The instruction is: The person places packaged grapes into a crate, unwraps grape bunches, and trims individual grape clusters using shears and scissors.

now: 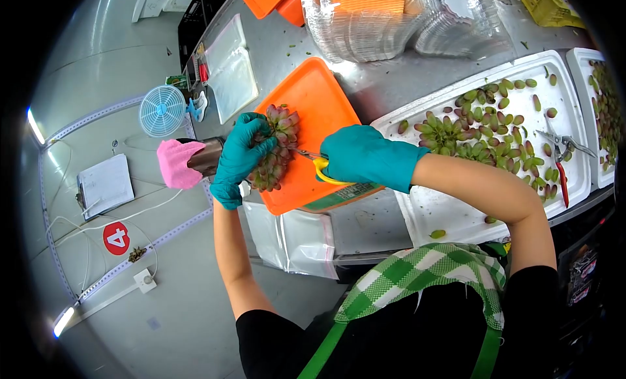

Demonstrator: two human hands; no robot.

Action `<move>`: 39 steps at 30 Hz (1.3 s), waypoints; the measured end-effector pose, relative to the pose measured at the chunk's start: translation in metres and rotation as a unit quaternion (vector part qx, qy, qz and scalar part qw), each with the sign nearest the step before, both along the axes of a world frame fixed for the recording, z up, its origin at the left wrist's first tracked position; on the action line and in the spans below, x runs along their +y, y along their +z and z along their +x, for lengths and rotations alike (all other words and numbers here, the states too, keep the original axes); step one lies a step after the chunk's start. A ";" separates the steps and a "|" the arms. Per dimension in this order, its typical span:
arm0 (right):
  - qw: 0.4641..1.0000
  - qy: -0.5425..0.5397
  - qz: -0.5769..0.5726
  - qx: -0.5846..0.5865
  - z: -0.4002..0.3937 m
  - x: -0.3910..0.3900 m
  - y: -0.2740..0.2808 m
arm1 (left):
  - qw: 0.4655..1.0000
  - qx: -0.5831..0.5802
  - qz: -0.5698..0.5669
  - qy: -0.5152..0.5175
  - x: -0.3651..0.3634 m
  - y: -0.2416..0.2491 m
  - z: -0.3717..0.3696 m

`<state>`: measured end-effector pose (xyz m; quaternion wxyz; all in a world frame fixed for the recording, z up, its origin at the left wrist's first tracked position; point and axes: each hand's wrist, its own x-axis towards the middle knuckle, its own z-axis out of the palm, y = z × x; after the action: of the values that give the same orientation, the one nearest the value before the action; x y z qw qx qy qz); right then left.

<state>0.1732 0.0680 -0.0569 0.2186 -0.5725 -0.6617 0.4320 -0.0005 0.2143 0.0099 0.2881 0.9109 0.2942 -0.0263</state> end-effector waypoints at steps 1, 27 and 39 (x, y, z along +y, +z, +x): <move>1.000 -0.004 -0.007 -0.001 0.000 0.000 0.000 | 1.000 0.003 0.007 -0.005 0.000 0.000 -0.001; 0.993 -0.055 0.093 -0.057 0.011 -0.011 0.005 | 0.957 0.065 0.277 -0.050 -0.017 -0.013 0.003; 0.979 -0.040 0.194 -0.056 -0.002 0.001 -0.001 | 0.979 0.003 0.203 0.001 -0.010 -0.021 -0.007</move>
<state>0.1715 0.0693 -0.0582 0.3056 -0.5686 -0.7205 0.2534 -0.0072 0.2042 -0.0106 0.0965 0.9500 0.2951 0.0319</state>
